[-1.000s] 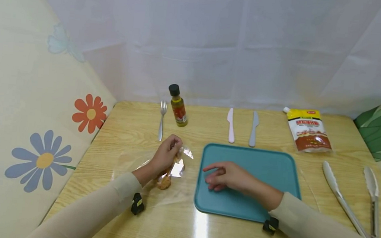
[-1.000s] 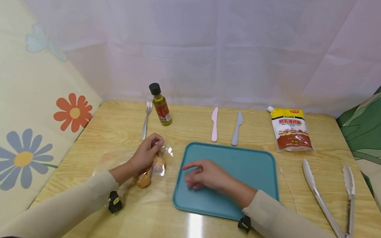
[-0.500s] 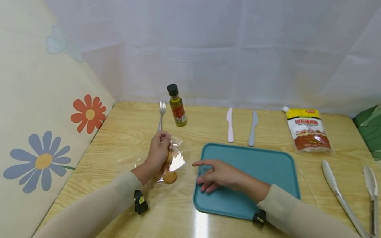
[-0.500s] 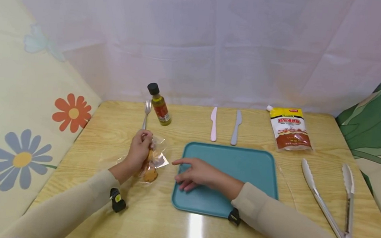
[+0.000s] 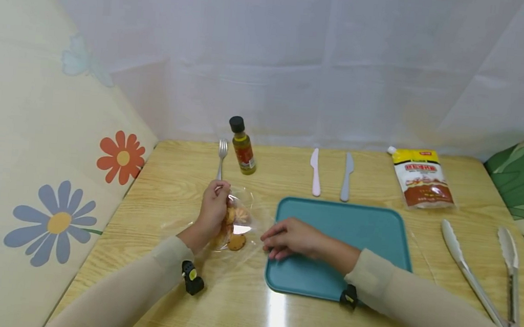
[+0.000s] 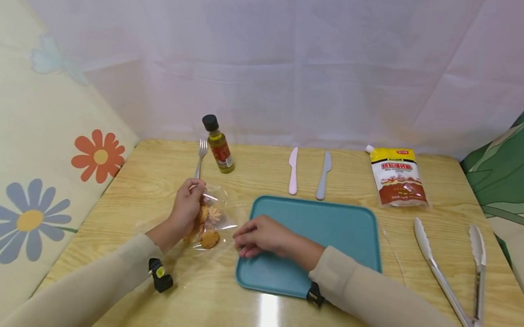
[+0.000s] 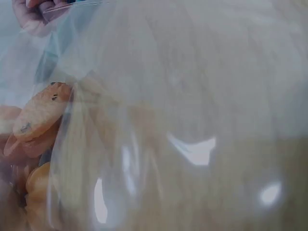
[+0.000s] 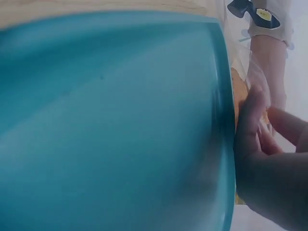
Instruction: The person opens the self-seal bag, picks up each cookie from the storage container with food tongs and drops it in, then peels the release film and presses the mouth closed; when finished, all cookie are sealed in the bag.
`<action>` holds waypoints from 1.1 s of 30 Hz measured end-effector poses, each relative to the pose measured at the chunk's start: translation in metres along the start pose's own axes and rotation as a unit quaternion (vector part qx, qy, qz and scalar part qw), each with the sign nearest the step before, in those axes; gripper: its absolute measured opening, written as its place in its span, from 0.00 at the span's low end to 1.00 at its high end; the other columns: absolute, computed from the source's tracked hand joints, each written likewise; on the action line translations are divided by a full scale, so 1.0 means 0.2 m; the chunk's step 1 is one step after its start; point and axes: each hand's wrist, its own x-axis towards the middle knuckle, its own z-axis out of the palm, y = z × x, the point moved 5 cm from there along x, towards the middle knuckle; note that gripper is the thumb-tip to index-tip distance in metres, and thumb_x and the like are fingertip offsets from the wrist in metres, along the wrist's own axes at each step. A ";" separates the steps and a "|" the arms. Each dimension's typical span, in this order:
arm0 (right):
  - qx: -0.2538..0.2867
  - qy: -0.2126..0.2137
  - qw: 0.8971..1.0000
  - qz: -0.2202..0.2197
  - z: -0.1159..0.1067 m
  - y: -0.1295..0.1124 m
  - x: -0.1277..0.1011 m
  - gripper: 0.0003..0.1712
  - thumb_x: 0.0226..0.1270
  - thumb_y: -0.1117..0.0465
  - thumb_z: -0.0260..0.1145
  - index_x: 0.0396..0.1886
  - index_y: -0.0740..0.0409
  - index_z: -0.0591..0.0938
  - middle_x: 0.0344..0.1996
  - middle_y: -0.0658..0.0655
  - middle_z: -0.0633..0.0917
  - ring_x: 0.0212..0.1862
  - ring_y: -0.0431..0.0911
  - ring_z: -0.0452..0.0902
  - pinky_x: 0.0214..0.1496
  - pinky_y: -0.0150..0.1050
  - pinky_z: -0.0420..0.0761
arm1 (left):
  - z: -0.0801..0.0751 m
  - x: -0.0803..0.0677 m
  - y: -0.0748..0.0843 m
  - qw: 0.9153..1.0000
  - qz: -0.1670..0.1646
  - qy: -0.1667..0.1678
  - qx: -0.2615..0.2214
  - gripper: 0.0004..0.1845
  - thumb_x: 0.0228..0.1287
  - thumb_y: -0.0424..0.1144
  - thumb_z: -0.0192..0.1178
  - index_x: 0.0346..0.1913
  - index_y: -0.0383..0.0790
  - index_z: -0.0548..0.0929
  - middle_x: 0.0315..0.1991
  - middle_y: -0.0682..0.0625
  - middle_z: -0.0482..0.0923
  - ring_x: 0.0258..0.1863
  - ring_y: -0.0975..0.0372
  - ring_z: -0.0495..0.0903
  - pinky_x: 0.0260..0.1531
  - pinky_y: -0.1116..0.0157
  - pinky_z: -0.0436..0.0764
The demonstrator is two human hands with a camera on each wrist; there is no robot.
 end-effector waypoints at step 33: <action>-0.325 0.279 0.803 -0.414 -0.05 -0.70 -0.21 0.03 0.70 0.64 0.72 0.41 0.59 0.88 0.37 0.51 0.88 0.39 0.40 0.86 0.45 0.31 0.85 | -0.32 -0.18 0.74 0.962 0.258 0.000 -0.094 0.02 0.75 0.30 0.59 0.43 0.33 0.81 0.31 0.48 0.85 0.32 0.60 0.86 0.34 0.67 0.81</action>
